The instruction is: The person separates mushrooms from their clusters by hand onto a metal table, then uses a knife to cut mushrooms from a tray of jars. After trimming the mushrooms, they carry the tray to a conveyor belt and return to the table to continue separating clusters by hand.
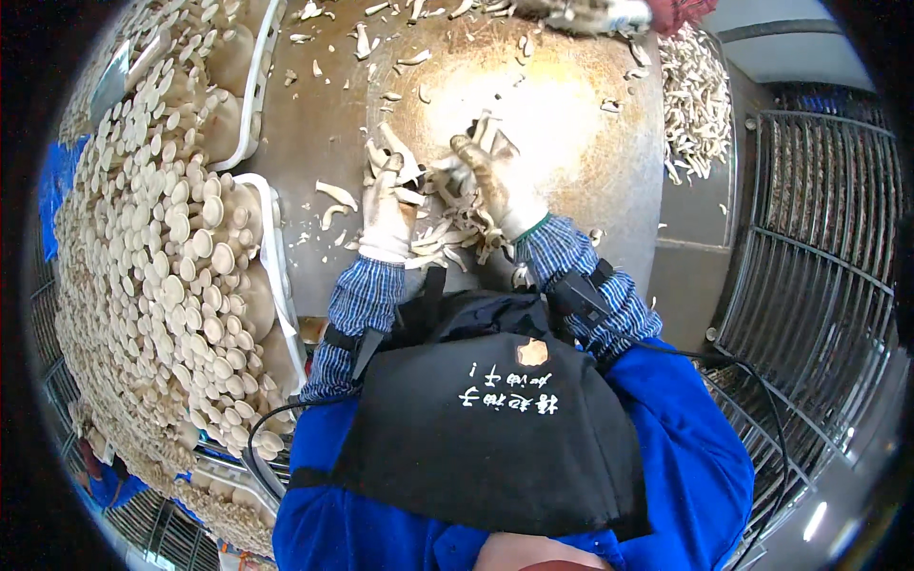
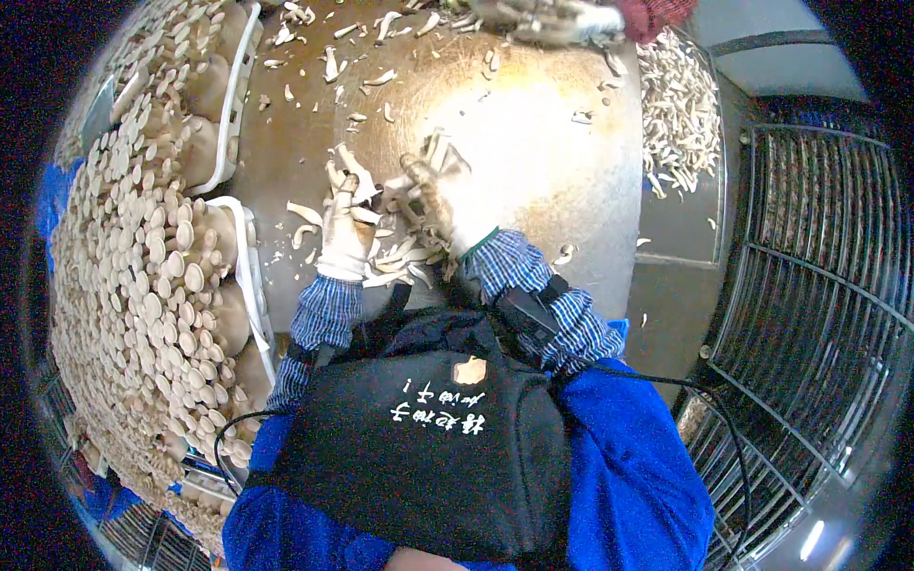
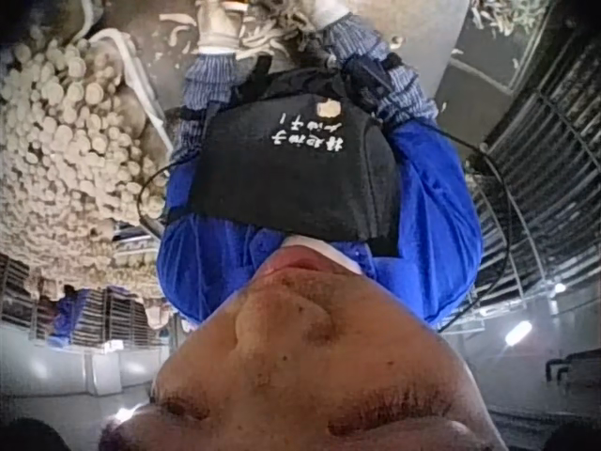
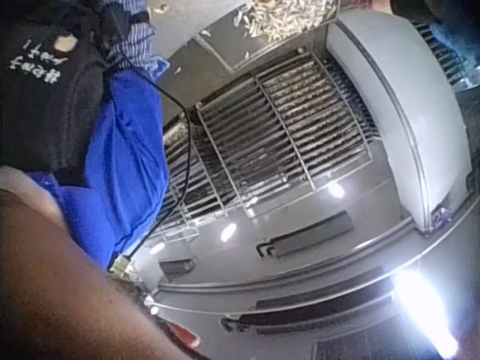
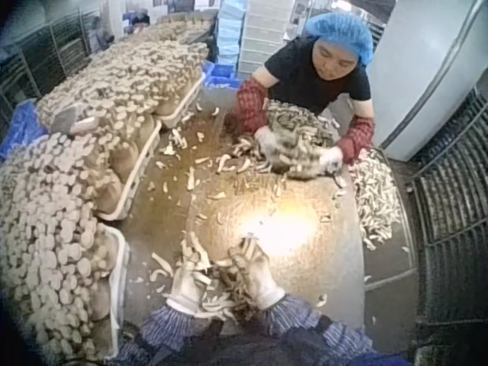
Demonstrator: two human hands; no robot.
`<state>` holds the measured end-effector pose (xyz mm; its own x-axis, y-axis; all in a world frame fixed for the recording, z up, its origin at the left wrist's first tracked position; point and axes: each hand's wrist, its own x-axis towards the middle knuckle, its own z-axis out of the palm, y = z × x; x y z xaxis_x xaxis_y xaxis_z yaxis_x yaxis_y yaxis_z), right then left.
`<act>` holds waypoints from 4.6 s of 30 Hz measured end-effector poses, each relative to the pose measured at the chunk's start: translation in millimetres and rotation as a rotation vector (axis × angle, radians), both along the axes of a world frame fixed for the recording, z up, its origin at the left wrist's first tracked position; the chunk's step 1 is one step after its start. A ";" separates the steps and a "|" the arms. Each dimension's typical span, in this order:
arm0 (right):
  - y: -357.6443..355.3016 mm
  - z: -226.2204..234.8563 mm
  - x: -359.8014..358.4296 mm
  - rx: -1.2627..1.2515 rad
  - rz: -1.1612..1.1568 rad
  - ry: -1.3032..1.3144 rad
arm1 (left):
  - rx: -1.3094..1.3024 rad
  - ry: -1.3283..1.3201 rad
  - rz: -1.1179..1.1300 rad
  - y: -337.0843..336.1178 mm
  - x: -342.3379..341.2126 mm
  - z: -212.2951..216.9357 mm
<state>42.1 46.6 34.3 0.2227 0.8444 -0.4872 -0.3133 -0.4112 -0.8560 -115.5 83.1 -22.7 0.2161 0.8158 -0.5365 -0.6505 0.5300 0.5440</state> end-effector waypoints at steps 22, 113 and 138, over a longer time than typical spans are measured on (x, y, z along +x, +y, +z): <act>11.5 5.0 -2.8 0.078 0.328 -0.356 | 0.271 0.443 -0.391 -10.0 5.7 26.9; 20.8 -44.2 16.0 0.105 0.674 -1.051 | 0.082 0.212 -0.103 20.1 -99.3 -43.6; -77.6 -147.3 82.7 0.073 0.905 -1.412 | 1.533 1.420 -0.843 1.6 44.2 -86.4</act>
